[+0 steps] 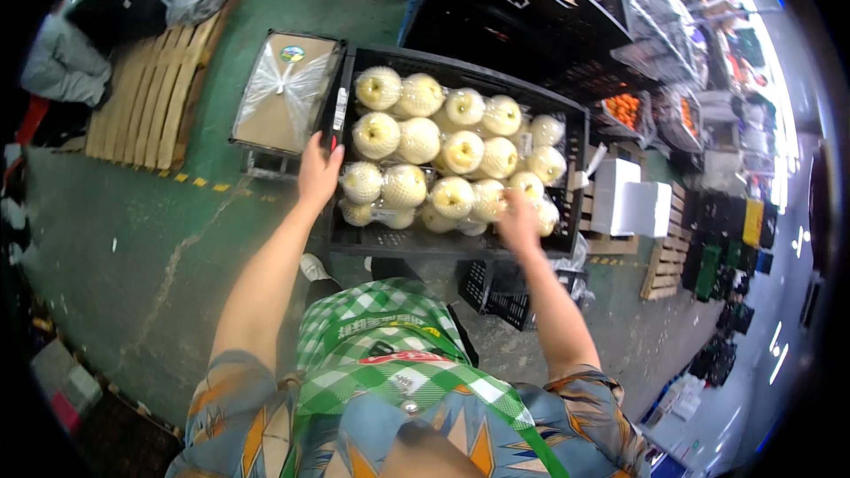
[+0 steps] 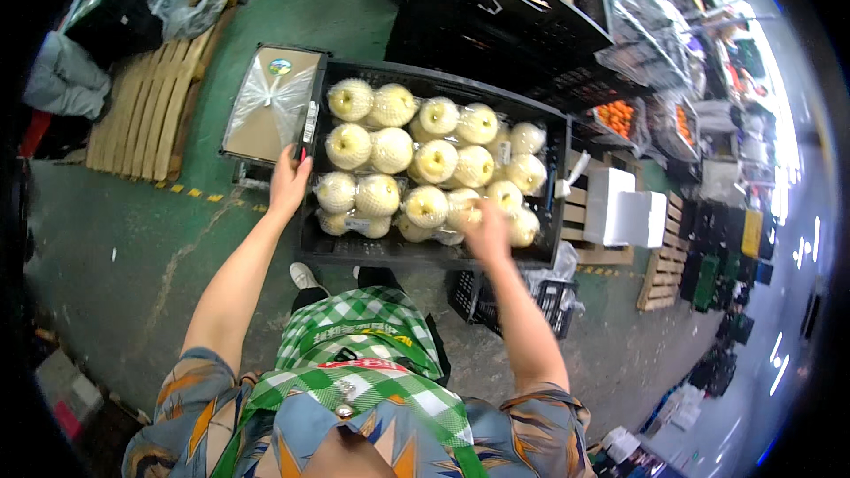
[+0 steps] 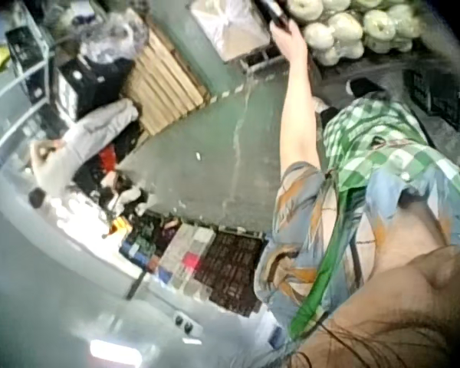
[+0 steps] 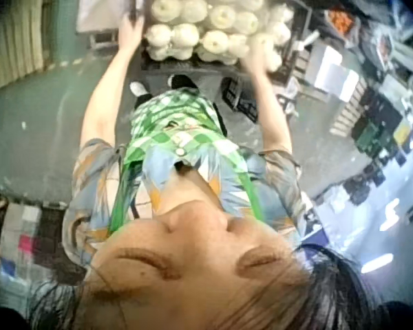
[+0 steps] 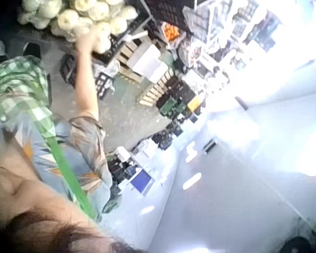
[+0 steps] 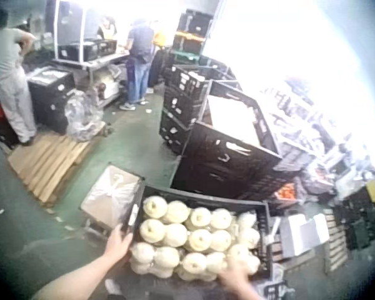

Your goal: The person wraps individual apples in foam netting, places them into plastic bags, and seals the bags with a handheld tape dispenser. The person then places the packaged apples into a black crate and moves the crate to a stack of other crates.

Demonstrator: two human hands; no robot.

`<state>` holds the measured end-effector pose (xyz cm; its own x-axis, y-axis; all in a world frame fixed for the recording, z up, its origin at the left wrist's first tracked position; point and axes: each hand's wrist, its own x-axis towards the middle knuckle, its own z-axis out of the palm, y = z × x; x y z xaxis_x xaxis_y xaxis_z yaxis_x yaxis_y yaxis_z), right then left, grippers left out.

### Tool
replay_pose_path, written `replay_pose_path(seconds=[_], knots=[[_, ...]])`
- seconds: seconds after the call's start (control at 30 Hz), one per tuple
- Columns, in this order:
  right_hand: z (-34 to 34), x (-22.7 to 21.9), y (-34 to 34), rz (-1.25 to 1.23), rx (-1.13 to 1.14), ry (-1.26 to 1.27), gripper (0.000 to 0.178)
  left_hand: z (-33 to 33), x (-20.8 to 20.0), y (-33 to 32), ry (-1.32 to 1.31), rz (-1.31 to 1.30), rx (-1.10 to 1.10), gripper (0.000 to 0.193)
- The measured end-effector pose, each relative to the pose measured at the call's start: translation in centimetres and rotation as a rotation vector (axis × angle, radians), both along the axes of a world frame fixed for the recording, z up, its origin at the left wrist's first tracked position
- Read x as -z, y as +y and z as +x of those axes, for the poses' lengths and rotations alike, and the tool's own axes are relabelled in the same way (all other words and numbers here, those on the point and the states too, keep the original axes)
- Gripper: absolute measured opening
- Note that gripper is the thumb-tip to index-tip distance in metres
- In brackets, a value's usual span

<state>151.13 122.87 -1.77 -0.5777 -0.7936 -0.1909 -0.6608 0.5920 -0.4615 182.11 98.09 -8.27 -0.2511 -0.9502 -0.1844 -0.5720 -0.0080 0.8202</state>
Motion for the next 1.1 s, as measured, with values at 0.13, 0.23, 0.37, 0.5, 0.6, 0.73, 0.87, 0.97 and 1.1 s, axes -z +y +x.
replay_pose_path(seconds=[0.13,0.23,0.37,0.5,0.6,0.73,0.87,0.97,1.1], knots=[[14.8,-1.9,-3.6,0.08,-0.635,-0.119,0.055,12.5,1.5,6.1,0.073,0.054,0.016,0.042],[19.6,0.1,-4.5,0.231,-0.654,-0.103,0.047,26.1,3.2,11.9,0.037,0.411,0.038,0.039],[22.2,1.9,-6.1,0.507,-0.522,0.076,0.032,46.0,4.9,20.3,0.007,0.693,-0.331,0.024],[22.0,3.1,-7.7,0.664,-0.68,0.25,0.023,62.3,4.2,29.2,0.13,0.714,-0.939,0.014],[20.3,5.4,-7.1,0.625,-0.774,0.326,0.026,66.7,3.2,33.9,0.202,0.682,-1.189,0.011],[21.0,4.6,-8.0,0.762,-0.784,0.334,0.03,66.0,2.3,32.7,0.257,0.72,-1.216,0.013],[21.7,4.7,-8.2,0.874,-0.676,0.298,0.027,63.4,3.5,26.7,0.311,0.809,-1.069,0.018],[22.5,3.1,-7.7,0.927,-0.495,0.247,0.027,60.8,2.1,17.0,0.21,0.913,-0.912,0.022],[25.3,0.1,-10.0,1.014,-0.284,0.221,0.038,62.4,1.6,3.3,0.212,0.883,-0.876,0.021]])
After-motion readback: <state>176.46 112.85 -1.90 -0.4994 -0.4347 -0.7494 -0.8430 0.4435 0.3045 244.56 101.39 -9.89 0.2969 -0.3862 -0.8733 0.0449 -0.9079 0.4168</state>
